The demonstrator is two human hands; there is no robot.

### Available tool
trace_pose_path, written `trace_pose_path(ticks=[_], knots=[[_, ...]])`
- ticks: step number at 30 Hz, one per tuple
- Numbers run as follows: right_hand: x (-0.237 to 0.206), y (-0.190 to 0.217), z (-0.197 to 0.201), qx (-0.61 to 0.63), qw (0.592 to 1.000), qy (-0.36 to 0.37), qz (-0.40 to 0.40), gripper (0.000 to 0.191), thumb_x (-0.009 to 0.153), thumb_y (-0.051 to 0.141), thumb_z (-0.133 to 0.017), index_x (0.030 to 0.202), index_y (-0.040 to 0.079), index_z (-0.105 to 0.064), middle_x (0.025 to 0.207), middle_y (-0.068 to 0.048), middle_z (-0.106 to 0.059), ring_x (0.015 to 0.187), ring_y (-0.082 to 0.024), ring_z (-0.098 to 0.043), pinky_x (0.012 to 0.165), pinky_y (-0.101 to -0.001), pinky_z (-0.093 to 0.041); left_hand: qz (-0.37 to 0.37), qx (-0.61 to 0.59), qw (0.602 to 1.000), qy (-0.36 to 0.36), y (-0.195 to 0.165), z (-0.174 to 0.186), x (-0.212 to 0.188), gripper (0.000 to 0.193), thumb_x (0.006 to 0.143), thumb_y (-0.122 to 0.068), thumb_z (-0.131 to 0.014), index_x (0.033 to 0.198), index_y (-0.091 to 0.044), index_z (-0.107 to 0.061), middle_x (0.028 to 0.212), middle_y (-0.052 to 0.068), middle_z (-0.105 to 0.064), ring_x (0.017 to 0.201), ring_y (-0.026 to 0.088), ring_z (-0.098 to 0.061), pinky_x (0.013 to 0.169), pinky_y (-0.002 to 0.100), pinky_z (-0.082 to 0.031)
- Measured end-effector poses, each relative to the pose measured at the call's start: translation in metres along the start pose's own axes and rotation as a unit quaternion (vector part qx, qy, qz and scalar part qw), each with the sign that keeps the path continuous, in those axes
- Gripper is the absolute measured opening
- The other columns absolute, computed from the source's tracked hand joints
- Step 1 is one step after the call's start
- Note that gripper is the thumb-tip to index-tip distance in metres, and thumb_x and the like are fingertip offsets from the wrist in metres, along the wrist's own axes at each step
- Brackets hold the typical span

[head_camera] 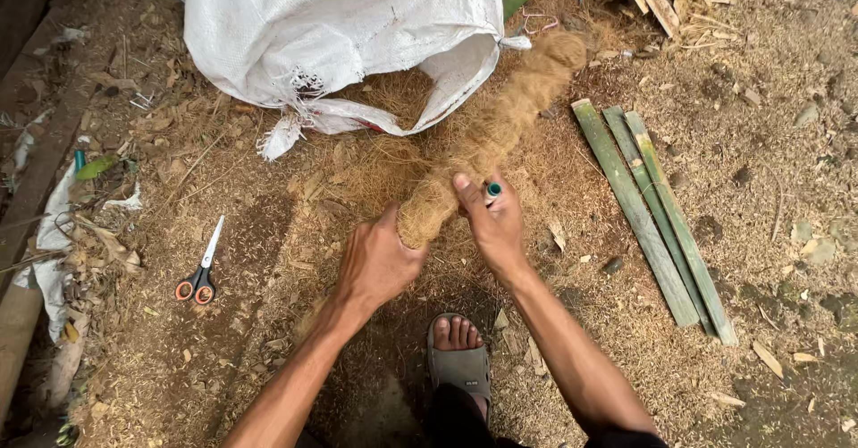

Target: The person gathers loose coconut fiber from a white sack and twists it by hand into a long rope. They trim the rope with scissors and then begin twisting a second rope, using a bamboo tube as a temporary anchor.

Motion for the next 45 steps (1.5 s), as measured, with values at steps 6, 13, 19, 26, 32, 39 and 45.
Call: trace_pose_path(ticks=[6,13,19,26,32,39,45], knots=[[-0.010,0.013,-0.005,-0.098,0.979,0.044,0.173,0.020,0.114,0.029,-0.049,0.105,0.012,-0.048,0.075,0.003,-0.049,0.055,-0.008,-0.042,0.042,-0.0229,-0.038,0.061,-0.029,0.998,-0.014,0.008,0.002,0.002,0.068,0.086,-0.019,-0.075,0.143,0.004,-0.046,0.051,0.006,-0.058,0.033,0.012,-0.047,0.027,0.025,-0.042],[-0.039,0.072,-0.022,-0.418,0.787,0.292,0.348,0.031,0.106,0.028,-0.053,0.080,0.013,-0.060,0.051,0.001,-0.049,0.039,-0.012,-0.039,0.037,-0.0264,-0.042,-0.026,0.176,0.976,-0.129,0.017,0.025,0.002,0.050,0.082,-0.016,-0.075,0.124,0.007,-0.060,0.070,0.019,-0.070,0.041,0.013,-0.058,0.029,0.026,-0.048],[-0.011,0.106,-0.034,-0.488,0.656,0.532,0.220,0.038,0.102,0.039,-0.057,0.071,0.017,-0.064,0.050,0.000,-0.054,0.036,-0.010,-0.044,0.036,-0.0291,-0.044,-0.132,0.396,0.907,-0.052,0.001,-0.005,-0.016,0.031,0.095,0.001,-0.056,0.124,-0.004,-0.065,0.068,0.017,-0.071,0.037,0.011,-0.059,0.025,0.028,-0.046],[0.026,0.094,-0.008,-0.296,0.697,0.640,0.131,0.044,0.097,0.027,-0.073,0.060,0.011,-0.055,0.051,0.003,-0.050,0.040,-0.007,-0.042,0.039,-0.0270,-0.037,-0.266,0.341,0.901,-0.025,-0.011,0.000,-0.030,0.038,0.085,0.006,-0.058,0.117,-0.010,-0.069,0.095,0.018,-0.076,0.038,0.013,-0.062,0.025,0.026,-0.048],[0.019,0.037,0.004,-0.038,0.758,0.651,0.017,0.034,0.091,0.013,-0.079,0.070,0.013,-0.052,0.058,0.003,-0.046,0.049,-0.007,-0.038,0.049,-0.0238,-0.036,-0.408,0.208,0.888,-0.033,-0.014,0.003,-0.033,0.037,0.074,-0.004,-0.070,0.111,-0.011,-0.072,0.102,0.013,-0.078,0.061,0.020,-0.071,0.039,0.026,-0.054],[-0.023,-0.016,0.037,0.172,0.945,0.274,0.039,0.037,0.088,0.015,-0.076,0.066,0.013,-0.046,0.055,0.003,-0.045,0.047,-0.010,-0.040,0.046,-0.0233,-0.035,-0.166,-0.044,0.972,-0.159,0.003,0.026,-0.017,0.052,0.080,-0.018,-0.080,0.125,0.004,-0.067,0.091,0.021,-0.075,0.054,0.014,-0.069,0.038,0.027,-0.059],[-0.043,0.064,0.034,-0.284,0.814,0.346,0.371,0.022,0.084,0.014,-0.066,0.064,0.015,-0.058,0.057,0.002,-0.058,0.047,-0.010,-0.051,0.043,-0.0190,-0.048,-0.041,0.264,0.962,-0.053,0.003,0.030,-0.015,0.055,0.084,-0.018,-0.079,0.132,0.001,-0.062,0.064,0.019,-0.069,0.040,0.016,-0.062,0.028,0.029,-0.050]])
Point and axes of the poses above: each hand's wrist, its own x-axis towards the middle knuckle, its own z-axis out of the back of the hand, y = z × x, the point moved 5 cm from there along x, towards the middle knuckle
